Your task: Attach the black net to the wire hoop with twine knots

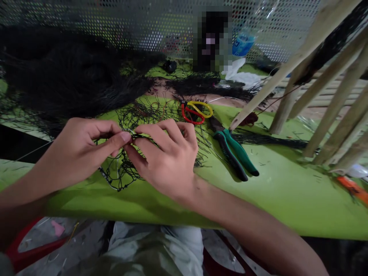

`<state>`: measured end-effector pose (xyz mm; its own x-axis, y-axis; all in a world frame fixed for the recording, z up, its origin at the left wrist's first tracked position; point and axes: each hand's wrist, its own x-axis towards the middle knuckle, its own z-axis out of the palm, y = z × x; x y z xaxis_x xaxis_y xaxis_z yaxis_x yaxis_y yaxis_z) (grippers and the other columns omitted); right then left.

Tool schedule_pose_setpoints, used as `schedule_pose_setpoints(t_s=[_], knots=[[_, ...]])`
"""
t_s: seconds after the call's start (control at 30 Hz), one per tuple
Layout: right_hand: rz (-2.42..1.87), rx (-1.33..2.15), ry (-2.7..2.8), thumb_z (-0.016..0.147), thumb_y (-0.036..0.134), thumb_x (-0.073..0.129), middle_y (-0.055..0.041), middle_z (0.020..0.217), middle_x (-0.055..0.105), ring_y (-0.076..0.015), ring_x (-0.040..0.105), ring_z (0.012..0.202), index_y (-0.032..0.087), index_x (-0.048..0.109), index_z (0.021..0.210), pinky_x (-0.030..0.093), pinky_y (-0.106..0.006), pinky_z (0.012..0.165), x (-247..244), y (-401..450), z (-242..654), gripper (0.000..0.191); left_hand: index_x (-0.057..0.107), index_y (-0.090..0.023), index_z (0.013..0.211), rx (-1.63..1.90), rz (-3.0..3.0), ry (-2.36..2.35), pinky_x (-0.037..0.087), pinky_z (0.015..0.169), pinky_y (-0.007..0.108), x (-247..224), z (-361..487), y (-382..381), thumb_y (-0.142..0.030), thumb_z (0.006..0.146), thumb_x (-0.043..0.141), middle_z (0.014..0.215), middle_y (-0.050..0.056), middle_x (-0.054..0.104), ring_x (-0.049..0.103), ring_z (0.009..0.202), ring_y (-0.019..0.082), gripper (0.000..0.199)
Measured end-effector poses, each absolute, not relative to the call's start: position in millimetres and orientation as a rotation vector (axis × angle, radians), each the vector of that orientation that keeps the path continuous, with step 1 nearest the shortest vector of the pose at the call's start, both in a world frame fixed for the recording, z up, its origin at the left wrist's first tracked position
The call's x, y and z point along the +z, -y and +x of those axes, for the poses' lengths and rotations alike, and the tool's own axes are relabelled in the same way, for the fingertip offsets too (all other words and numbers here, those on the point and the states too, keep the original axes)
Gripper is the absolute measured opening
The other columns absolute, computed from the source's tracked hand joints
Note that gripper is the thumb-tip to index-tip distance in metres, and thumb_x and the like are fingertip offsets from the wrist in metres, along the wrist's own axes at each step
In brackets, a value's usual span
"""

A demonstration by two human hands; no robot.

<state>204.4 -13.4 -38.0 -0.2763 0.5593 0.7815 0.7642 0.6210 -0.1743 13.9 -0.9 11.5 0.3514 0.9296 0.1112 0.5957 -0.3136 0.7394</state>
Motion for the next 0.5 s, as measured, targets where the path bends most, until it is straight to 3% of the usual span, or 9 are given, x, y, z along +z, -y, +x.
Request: schedule_pose_setpoints(t_s=[0.13,0.3,0.5], knots=[[-1.052,-0.050,1.919,0.094,0.019,0.075,0.0012,0.100,0.084,-0.0197,0.073,0.092,0.023,0.075,0.077,0.044,-0.042,0.085,-33.6,17.2,202.6,0.018,0.069,-0.021,0.073,0.773,2.166,-1.305,0.031,0.051,0.029,9.5,14.1,1.6,-0.033,0.100,0.062,0.055,-0.005,0.060,0.047,0.050,0.011,0.031],[-1.037,0.816,1.730,0.083,0.017,0.076,-0.0030,0.104,0.074,-0.0179,0.069,0.095,0.021,0.077,0.077,0.048,-0.038,0.092,-24.5,12.3,210.5,0.007,0.072,-0.022,0.082,0.788,2.438,-1.216,0.036,0.067,0.032,5.1,12.3,-3.4,-0.031,0.105,0.060,0.061,-0.008,0.066,0.047,0.053,0.012,0.027],[-0.910,1.591,1.416,0.077,0.024,0.074,-0.0046,0.098,0.068,-0.0241,0.061,0.114,0.020,0.071,0.069,0.042,-0.041,0.104,-21.7,-6.9,226.3,0.010,0.070,-0.021,0.092,0.817,2.689,-1.066,0.037,0.074,0.034,-0.4,8.7,-8.7,-0.026,0.110,0.056,0.069,-0.007,0.070,0.049,0.059,0.014,0.024]])
